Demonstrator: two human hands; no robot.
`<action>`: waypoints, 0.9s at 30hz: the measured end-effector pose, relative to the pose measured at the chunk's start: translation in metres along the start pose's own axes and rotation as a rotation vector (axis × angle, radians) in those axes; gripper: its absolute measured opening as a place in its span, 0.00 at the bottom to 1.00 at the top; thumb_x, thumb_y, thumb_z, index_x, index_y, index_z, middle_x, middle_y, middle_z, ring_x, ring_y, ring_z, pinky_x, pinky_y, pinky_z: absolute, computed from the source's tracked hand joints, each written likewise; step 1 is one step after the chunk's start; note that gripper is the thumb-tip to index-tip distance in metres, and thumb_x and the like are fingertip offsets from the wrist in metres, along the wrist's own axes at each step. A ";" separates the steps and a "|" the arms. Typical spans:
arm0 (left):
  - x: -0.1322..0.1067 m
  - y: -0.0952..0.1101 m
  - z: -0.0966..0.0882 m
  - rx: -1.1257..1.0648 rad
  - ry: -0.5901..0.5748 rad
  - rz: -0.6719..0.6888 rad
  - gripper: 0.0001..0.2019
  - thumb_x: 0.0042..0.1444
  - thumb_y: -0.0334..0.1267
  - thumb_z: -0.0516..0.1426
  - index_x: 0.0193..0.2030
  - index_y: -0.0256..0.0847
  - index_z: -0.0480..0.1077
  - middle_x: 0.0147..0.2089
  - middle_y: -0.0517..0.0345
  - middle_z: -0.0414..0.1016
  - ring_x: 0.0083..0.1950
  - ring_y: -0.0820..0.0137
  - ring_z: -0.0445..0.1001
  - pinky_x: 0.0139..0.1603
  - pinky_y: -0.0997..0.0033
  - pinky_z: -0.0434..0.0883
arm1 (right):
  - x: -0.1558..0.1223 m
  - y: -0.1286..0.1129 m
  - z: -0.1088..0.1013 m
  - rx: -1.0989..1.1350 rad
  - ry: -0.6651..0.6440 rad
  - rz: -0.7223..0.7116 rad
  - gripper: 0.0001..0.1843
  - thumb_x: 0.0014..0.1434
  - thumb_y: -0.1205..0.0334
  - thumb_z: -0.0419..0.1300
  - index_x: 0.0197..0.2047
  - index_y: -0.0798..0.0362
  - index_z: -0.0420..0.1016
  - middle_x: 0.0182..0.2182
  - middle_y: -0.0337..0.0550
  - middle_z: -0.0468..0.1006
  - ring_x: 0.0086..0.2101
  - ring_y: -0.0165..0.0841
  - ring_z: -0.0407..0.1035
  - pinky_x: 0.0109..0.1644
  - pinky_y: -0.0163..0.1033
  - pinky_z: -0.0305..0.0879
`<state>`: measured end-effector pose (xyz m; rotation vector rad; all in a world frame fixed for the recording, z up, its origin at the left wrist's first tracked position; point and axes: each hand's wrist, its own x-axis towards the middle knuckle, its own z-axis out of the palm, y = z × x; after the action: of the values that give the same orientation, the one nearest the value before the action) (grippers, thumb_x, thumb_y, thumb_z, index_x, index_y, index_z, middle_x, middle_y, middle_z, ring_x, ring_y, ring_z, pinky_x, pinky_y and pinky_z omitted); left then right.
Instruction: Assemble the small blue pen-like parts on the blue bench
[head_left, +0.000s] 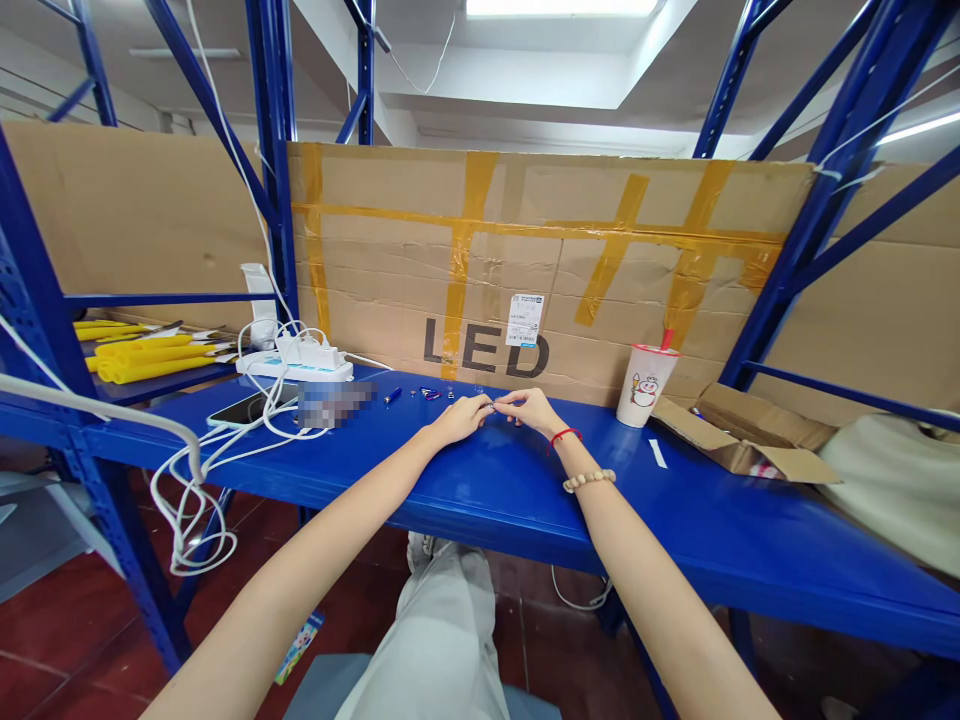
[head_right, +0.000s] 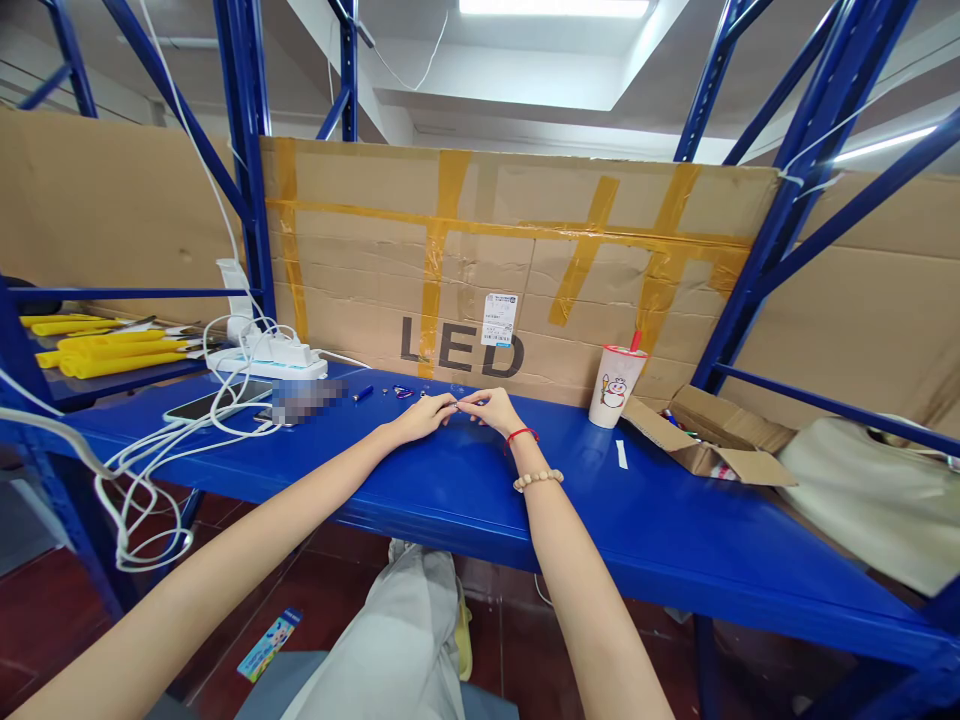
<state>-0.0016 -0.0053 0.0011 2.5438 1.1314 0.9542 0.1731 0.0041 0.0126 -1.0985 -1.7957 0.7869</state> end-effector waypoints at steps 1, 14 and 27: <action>0.000 0.000 0.000 0.003 -0.002 0.003 0.10 0.60 0.38 0.47 0.34 0.40 0.66 0.26 0.62 0.70 0.31 0.70 0.70 0.35 0.75 0.64 | 0.000 0.001 0.000 -0.005 -0.004 0.002 0.23 0.33 0.50 0.70 0.29 0.60 0.78 0.22 0.43 0.73 0.19 0.22 0.61 0.17 0.24 0.58; -0.002 0.004 -0.003 0.031 0.011 0.029 0.06 0.59 0.36 0.49 0.35 0.40 0.65 0.27 0.62 0.71 0.31 0.70 0.71 0.33 0.74 0.63 | -0.001 -0.002 -0.002 -0.017 -0.016 0.004 0.23 0.33 0.52 0.70 0.30 0.61 0.79 0.22 0.43 0.74 0.19 0.22 0.62 0.18 0.25 0.59; -0.001 0.001 -0.001 0.038 0.009 0.029 0.06 0.59 0.36 0.49 0.35 0.39 0.65 0.28 0.61 0.73 0.32 0.70 0.72 0.33 0.74 0.64 | 0.002 0.002 -0.002 -0.023 -0.029 -0.009 0.23 0.34 0.52 0.70 0.31 0.61 0.79 0.23 0.44 0.75 0.20 0.23 0.63 0.18 0.25 0.59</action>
<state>-0.0015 -0.0068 0.0019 2.5952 1.1284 0.9603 0.1753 0.0064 0.0126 -1.0984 -1.8367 0.7821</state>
